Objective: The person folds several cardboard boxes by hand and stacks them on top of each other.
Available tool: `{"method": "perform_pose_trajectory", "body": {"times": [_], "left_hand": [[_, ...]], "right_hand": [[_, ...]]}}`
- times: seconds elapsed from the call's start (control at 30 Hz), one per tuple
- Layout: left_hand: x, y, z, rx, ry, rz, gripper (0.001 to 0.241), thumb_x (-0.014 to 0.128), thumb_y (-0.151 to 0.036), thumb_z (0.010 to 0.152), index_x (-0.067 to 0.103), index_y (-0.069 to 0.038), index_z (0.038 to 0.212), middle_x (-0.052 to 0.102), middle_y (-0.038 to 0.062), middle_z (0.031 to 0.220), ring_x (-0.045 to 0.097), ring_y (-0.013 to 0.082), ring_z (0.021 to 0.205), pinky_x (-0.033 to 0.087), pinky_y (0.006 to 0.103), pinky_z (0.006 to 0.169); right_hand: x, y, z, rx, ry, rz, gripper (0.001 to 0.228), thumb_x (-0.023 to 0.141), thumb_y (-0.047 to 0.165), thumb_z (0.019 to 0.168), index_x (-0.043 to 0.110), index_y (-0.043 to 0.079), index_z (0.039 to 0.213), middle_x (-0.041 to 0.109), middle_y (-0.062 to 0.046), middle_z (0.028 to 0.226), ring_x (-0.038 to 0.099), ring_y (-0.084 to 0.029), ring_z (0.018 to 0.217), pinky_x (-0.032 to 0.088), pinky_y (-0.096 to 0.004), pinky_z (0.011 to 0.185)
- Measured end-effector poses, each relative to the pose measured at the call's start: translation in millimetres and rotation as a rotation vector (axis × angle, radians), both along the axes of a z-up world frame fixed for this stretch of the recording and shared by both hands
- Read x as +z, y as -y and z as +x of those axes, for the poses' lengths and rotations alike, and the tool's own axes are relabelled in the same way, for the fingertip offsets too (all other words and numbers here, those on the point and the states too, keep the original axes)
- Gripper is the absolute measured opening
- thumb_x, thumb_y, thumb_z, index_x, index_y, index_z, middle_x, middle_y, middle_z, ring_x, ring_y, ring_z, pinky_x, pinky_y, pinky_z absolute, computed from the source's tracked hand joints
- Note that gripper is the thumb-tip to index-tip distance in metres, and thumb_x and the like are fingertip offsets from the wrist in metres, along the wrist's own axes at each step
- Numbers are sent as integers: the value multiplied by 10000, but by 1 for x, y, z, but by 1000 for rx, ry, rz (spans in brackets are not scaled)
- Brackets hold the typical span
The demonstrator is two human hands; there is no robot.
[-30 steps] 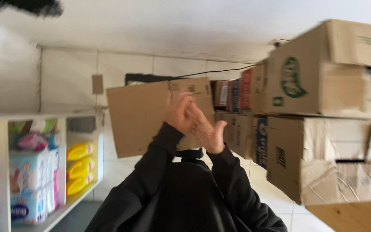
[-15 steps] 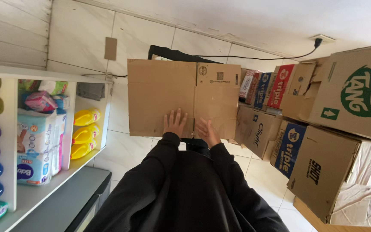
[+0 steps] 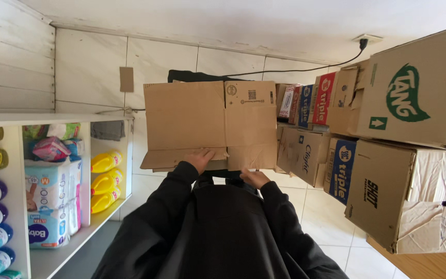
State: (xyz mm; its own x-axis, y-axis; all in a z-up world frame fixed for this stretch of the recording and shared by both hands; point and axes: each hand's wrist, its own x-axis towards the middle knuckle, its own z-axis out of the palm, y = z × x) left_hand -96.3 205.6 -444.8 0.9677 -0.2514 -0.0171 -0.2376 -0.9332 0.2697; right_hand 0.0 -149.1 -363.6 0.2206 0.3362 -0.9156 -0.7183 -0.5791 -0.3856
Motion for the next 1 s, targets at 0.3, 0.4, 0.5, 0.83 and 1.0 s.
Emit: {"method": "perform_pose_trajectory", "body": {"times": [0.3,0.4,0.5,0.83,1.0], "left_hand": [[198,-60,78,334,-206,-566,444,671,-337,1325,727,-265,1759,902,137,1594,876,375,1417,730,515,1178],[301,-80,113,364,68,-618,392,689,-402,1366,883,-113,1545,971,255,1310,941,503,1147,764,584,911],[336,-90,127,426,269,-500,377,777,-570,1299,931,-277,1480,986,81,1214,944,381,1036,763,505,829],[506,-134,142,593,181,-621,512,646,-551,1387,831,-104,1556,924,236,1105,903,492,1078,746,618,875],[419,-148,153,587,-29,-769,644,650,-620,1342,766,-65,1647,884,316,1435,798,543,1467,636,710,1211]], "right_hand": [[65,-45,34,374,129,-18,1528,791,1063,982,471,-65,1961,247,-410,2070,242,-656,1891,228,-727,1596],[104,-66,62,137,343,8,1149,750,774,1204,440,-51,1941,466,-421,1965,433,-643,1831,379,-798,1514],[77,-63,83,-199,323,-228,1438,906,1077,974,456,183,2007,570,-254,1951,549,-487,1792,515,-722,1436],[294,-39,148,-191,1209,-102,401,867,132,1207,818,57,1598,872,-307,1425,823,-554,1391,649,-775,1141],[393,-43,184,-30,1106,-164,445,861,222,1153,803,160,1590,891,-242,1349,838,-543,1352,654,-764,1102]]}}
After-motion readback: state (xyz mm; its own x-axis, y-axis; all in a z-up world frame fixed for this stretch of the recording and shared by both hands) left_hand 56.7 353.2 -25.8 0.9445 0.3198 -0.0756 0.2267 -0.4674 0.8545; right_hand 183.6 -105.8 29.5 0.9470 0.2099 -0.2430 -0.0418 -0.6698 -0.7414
